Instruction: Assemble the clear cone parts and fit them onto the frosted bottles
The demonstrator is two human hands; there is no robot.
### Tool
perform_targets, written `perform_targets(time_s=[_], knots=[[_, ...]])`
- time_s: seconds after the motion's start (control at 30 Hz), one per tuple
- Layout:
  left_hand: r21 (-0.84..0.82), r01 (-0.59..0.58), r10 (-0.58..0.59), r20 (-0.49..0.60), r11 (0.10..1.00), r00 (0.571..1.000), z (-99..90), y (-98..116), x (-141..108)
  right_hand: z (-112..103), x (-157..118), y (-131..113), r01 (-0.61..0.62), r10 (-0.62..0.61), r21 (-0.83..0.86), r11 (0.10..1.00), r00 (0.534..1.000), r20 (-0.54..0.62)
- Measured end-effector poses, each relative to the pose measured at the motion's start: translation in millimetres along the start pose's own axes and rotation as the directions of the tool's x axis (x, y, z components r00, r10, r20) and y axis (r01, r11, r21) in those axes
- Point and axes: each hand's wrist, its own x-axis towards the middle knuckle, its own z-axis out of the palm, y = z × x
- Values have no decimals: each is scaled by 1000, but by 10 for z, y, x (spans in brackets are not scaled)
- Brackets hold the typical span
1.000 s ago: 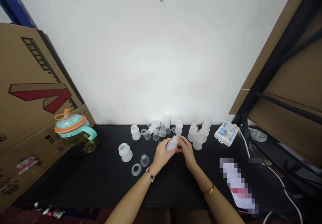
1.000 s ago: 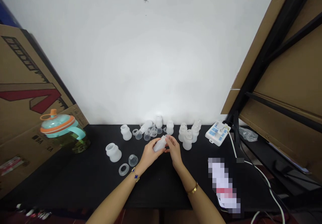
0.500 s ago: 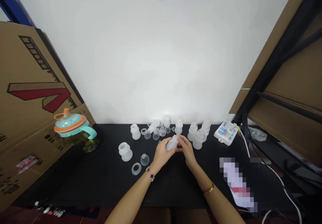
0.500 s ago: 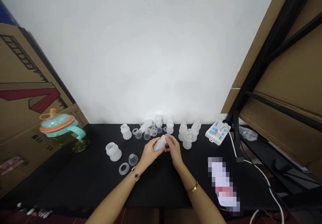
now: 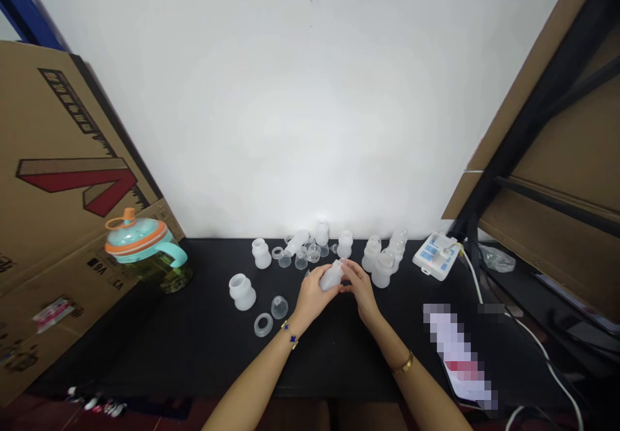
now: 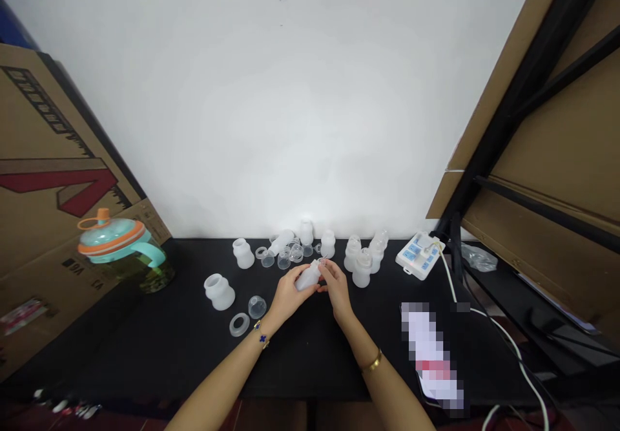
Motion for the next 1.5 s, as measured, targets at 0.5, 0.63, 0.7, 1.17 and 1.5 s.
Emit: perform_targets(time_s=[0.5,0.63,0.7,1.17,1.5], knots=[[62,-49,49,-12,997,999,-6,-2,-9,-16,7,-4,-4,5,-21,1000,1000,31],[88,-70,72,-20,994,997,-2,-12,-15,-20,9,-6,-4,5,-27,1000,999,32],[112,-94,97,-24,989,995,-7,-7,-23,-22,15,-1,-4,5,-32,999,999,37],[116,-75,77,-14,990,997,-10,2,-20,-20,19,0,4,-4,-36,999,1000,25],[77,-51,53,-18,996,998,0,-22,-2,-2,1,-10,4,-4,-26,1000,1000,7]])
